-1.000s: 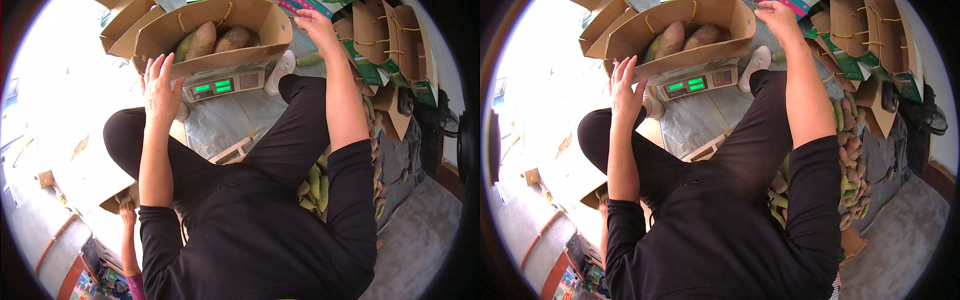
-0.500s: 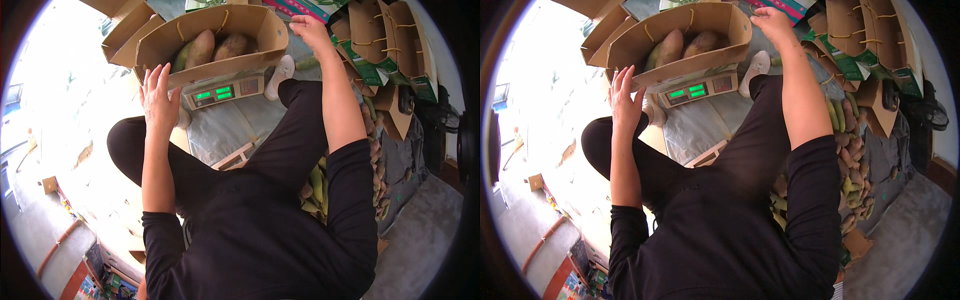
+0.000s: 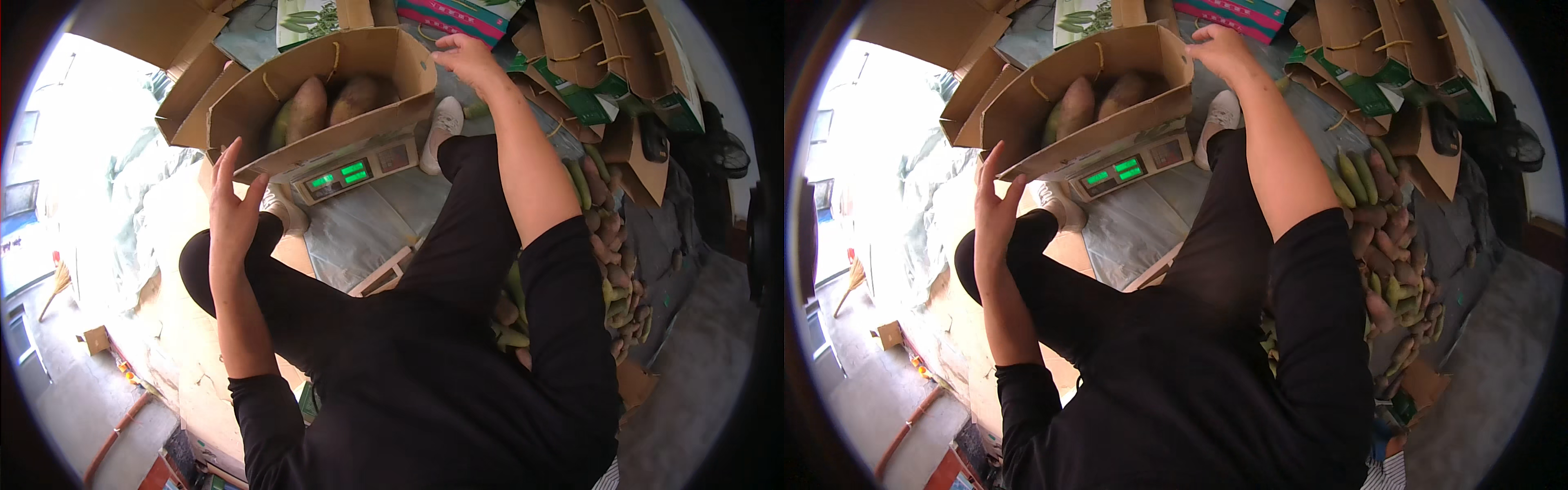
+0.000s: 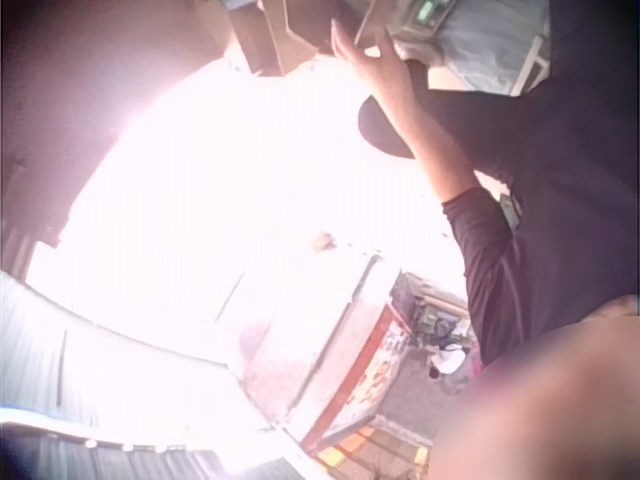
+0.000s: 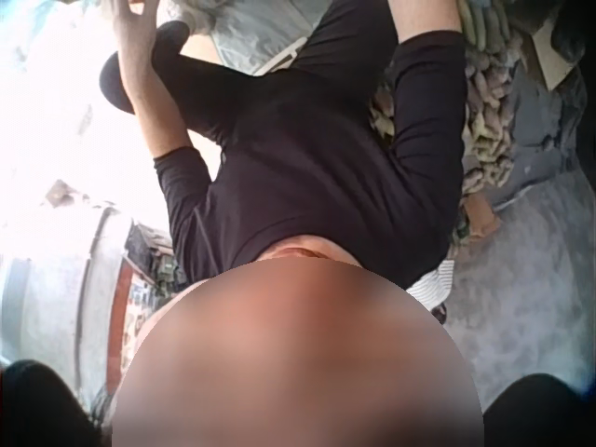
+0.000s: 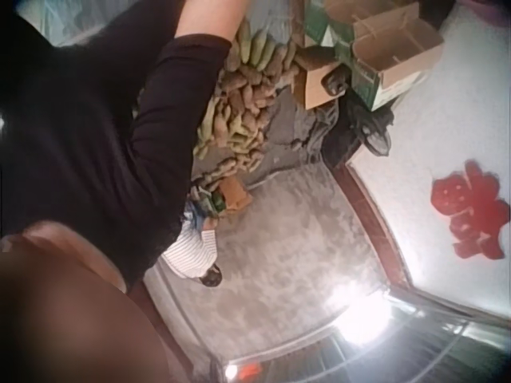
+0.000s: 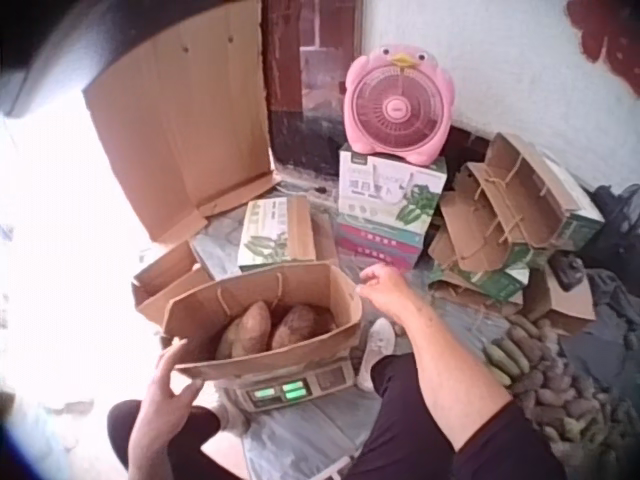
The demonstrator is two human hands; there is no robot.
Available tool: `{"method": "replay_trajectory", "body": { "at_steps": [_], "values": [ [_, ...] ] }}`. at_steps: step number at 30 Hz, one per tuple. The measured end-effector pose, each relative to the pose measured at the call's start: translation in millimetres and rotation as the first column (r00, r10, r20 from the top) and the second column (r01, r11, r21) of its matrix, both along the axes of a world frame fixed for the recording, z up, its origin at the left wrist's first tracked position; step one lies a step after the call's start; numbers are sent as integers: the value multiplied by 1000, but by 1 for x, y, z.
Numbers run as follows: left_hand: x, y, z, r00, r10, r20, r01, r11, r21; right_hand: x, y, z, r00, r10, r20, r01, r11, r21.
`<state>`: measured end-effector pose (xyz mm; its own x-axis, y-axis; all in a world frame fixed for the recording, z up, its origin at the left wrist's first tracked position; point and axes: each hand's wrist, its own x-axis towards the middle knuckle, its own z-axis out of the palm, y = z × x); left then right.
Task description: Sort wax gourds from a pile on the floor, weigh them in a paper bag on a digital scale, and place them into shipping boxes.
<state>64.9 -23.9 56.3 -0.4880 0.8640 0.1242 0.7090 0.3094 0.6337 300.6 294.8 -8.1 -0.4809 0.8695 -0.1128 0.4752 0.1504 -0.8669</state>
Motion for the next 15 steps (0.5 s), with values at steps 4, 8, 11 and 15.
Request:
{"method": "replay_trajectory", "body": {
  "at_steps": [4, 8, 11, 15],
  "values": [
    [-18, 1, 22, 991, 23, 130, -24, 1000, 7, -3, 2, -7, 999, -8, 43, 9, 1000, -10],
    [-64, 5, 22, 976, 184, 118, -164, 973, -160, -11, 1, -11, 994, -25, 106, 28, 999, -26],
    [-96, 9, 9, 949, 263, 176, -210, 939, -272, -16, -4, -10, 991, -19, 133, 26, 999, -48],
    [-125, 16, -18, 906, 283, 314, -151, 911, -383, -16, -4, -11, 990, -21, 143, 34, 996, -87]
  ]
}}
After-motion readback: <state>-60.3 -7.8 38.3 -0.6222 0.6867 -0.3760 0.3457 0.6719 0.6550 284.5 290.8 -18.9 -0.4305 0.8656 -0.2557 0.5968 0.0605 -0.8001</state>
